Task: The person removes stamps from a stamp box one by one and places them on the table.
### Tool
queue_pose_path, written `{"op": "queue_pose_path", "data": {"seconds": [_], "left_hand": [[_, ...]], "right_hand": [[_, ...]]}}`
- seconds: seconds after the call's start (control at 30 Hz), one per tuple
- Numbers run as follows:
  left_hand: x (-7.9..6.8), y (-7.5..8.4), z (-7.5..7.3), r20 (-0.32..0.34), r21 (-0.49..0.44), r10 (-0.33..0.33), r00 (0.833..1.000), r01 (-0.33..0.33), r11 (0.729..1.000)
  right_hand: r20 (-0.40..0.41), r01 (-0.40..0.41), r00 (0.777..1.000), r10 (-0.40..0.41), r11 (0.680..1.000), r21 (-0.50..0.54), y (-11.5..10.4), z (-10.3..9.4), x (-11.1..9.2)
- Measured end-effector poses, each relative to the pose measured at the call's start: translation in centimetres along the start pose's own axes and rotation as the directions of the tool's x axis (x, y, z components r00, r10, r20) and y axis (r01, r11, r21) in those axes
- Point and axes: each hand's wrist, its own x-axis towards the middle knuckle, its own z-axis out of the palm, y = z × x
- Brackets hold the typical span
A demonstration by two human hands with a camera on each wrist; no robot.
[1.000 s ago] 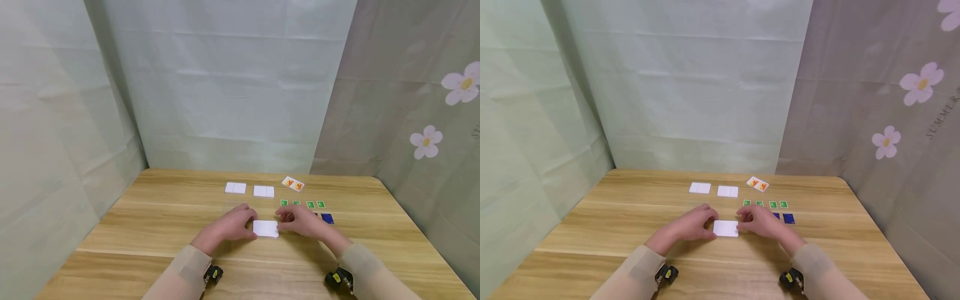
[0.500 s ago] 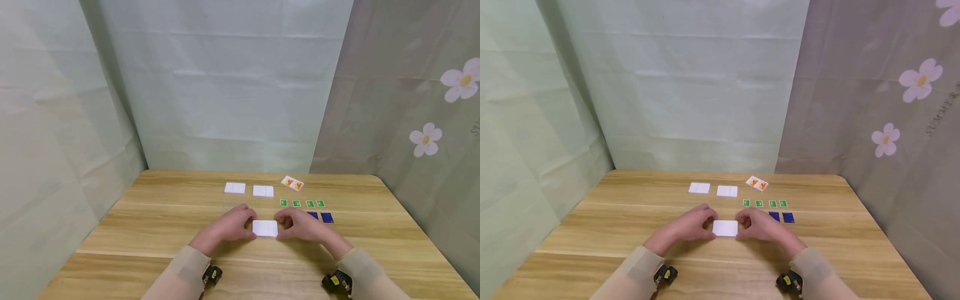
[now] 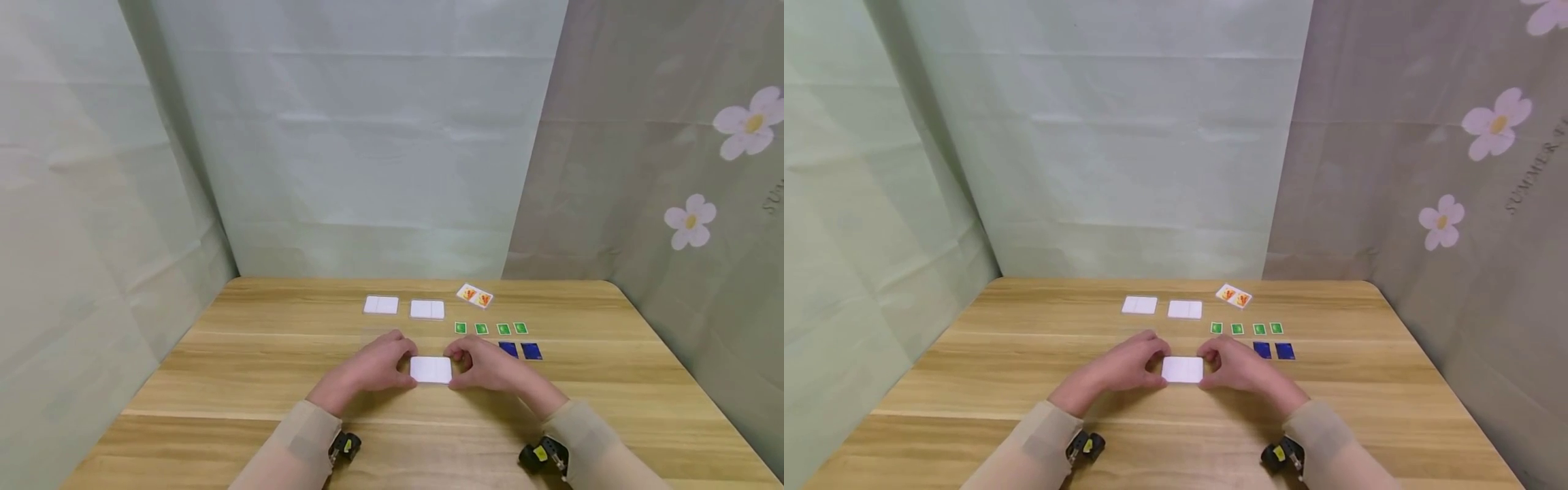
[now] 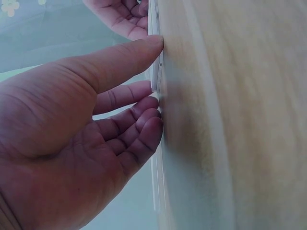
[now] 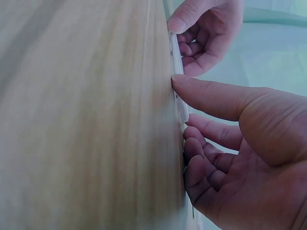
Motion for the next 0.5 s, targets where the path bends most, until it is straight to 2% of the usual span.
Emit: {"op": "queue_pose_path", "data": {"seconds": [0.23,0.43,0.5], "left_hand": [[-0.4,-0.4,-0.2,-0.034,-0.008,0.012,0.999,-0.012,1.0],[-1.1,-1.4,-0.8,-0.125,0.025,0.028,0.992,-0.025,0.999],[-1.3,-1.8,-1.1,-0.149,0.034,0.008,0.989,-0.003,0.999]], "right_hand": [[-0.009,-0.001,1.0,0.001,1.0,-0.004,-0.1,0.2,0.1],[-0.01,0.006,1.0,-0.006,1.0,-0.011,0.1,0.2,0.0],[-0.007,0.001,1.0,-0.001,1.0,-0.007,0.1,0.2,0.0]]}}
